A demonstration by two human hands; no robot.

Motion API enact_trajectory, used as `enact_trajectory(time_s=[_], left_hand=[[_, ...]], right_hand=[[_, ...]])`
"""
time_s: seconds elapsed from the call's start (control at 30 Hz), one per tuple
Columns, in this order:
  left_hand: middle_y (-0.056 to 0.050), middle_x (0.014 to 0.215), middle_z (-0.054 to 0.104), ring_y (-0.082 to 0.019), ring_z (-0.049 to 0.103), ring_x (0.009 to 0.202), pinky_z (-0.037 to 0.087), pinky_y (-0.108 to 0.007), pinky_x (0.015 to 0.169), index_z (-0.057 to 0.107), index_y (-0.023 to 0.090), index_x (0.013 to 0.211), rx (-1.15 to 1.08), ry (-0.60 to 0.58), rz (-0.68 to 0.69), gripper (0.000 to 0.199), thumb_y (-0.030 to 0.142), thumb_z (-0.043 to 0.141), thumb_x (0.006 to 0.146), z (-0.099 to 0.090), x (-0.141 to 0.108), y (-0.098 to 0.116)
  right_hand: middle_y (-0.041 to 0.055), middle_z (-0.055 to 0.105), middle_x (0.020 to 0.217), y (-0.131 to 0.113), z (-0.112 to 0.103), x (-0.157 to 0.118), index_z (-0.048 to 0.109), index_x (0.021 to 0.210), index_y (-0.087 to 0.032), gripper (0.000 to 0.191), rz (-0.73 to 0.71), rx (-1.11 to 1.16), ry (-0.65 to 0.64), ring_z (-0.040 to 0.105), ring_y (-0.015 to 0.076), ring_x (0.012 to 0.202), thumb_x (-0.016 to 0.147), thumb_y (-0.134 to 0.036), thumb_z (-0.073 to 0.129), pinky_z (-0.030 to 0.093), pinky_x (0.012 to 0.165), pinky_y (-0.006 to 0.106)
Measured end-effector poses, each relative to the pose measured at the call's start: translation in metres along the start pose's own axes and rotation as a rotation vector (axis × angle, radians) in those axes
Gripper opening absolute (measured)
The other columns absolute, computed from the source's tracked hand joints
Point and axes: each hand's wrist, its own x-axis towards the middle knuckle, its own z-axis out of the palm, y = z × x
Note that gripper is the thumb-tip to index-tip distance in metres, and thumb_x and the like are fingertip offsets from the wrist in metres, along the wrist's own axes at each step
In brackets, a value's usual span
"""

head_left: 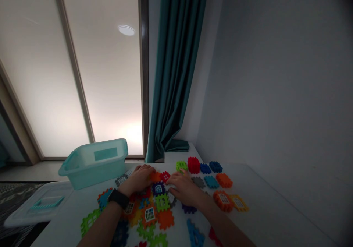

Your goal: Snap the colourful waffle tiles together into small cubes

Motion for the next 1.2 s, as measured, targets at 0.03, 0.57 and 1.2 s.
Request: enact_trajectory(time_s=[0.03, 0.57, 1.2], left_hand=[[-0.006, 0.120, 0.067, -0.028, 0.055, 0.120, 0.038, -0.043, 0.106, 0.063, 0.024, 0.111, -0.006, -0.001, 0.000, 0.031, 0.020, 0.063, 0.080, 0.000, 0.000, 0.000], [-0.007, 0.130, 0.063, -0.026, 0.058, 0.120, 0.045, -0.039, 0.104, 0.047, 0.025, 0.133, -0.206, 0.121, 0.027, 0.055, 0.020, 0.060, 0.079, -0.041, -0.014, 0.009], [-0.003, 0.115, 0.065, -0.022, 0.062, 0.106, 0.049, -0.035, 0.097, 0.054, 0.024, 0.112, -0.500, 0.146, 0.119, 0.032, 0.023, 0.064, 0.081, -0.049, -0.008, 0.045]], right_hand=[[0.0089, 0.072, 0.114, 0.000, -0.001, 0.000, 0.070, 0.110, -0.022, 0.025, 0.001, 0.000, 0.002, 0.057, 0.0272, 0.121, 0.093, -0.021, 0.053, 0.019, 0.117, 0.054], [0.0089, 0.066, 0.124, 0.009, -0.004, -0.002, 0.065, 0.117, -0.023, 0.029, -0.051, -0.007, 0.225, 0.057, 0.0275, 0.119, 0.090, -0.017, 0.057, 0.037, 0.108, 0.049], [0.0088, 0.065, 0.109, 0.008, -0.007, -0.005, 0.060, 0.099, -0.023, 0.014, -0.195, -0.099, 0.500, 0.060, 0.0242, 0.104, 0.099, -0.019, 0.047, 0.048, 0.093, 0.042]])
